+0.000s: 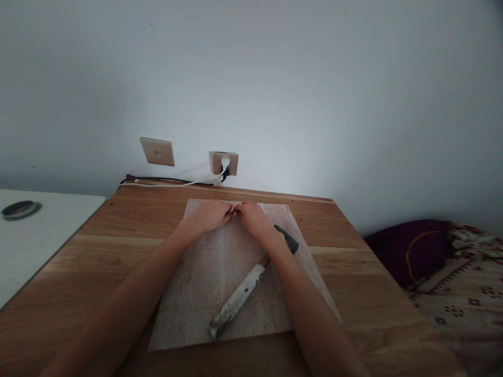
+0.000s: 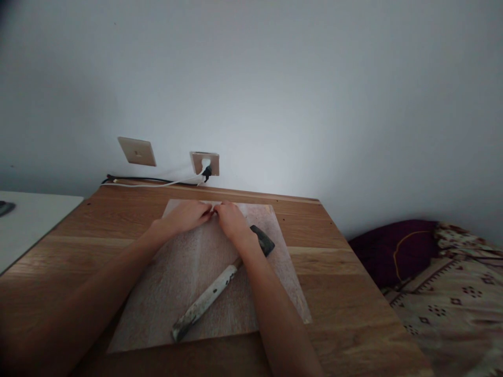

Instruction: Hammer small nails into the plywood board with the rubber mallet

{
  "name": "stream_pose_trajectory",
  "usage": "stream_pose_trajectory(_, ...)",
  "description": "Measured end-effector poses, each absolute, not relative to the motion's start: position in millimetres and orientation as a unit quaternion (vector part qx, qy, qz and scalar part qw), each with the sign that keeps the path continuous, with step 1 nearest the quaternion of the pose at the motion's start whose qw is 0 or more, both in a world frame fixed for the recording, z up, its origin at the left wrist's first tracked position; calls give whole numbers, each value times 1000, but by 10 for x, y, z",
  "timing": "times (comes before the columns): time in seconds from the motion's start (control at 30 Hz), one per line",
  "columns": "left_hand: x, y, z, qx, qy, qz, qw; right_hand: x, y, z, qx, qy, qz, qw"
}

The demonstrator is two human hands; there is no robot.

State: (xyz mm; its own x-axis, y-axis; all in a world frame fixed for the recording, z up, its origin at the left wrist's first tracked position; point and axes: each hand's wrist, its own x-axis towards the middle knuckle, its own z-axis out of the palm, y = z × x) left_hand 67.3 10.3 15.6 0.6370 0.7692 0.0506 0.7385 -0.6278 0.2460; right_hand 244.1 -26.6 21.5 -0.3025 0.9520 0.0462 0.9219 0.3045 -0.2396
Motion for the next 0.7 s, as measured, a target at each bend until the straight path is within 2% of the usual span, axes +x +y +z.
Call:
stream_pose_trajectory(0.17, 647, 121, 146, 892, 418, 99, 137, 2416, -254, 187, -590, -795, 93, 105)
stream_pose_trajectory(0.37, 666, 139, 95, 841, 443, 182, 252, 2409, -259, 188, -587, -789, 97, 152)
stream_pose_trajectory(0.5, 727, 220, 110, 760, 462, 269, 368, 2471, -264, 295, -598, -770, 94, 202)
stream_pose_trajectory(0.7, 849, 205, 220, 587, 413, 344, 605, 2574, -329, 579, -608, -736, 63, 291)
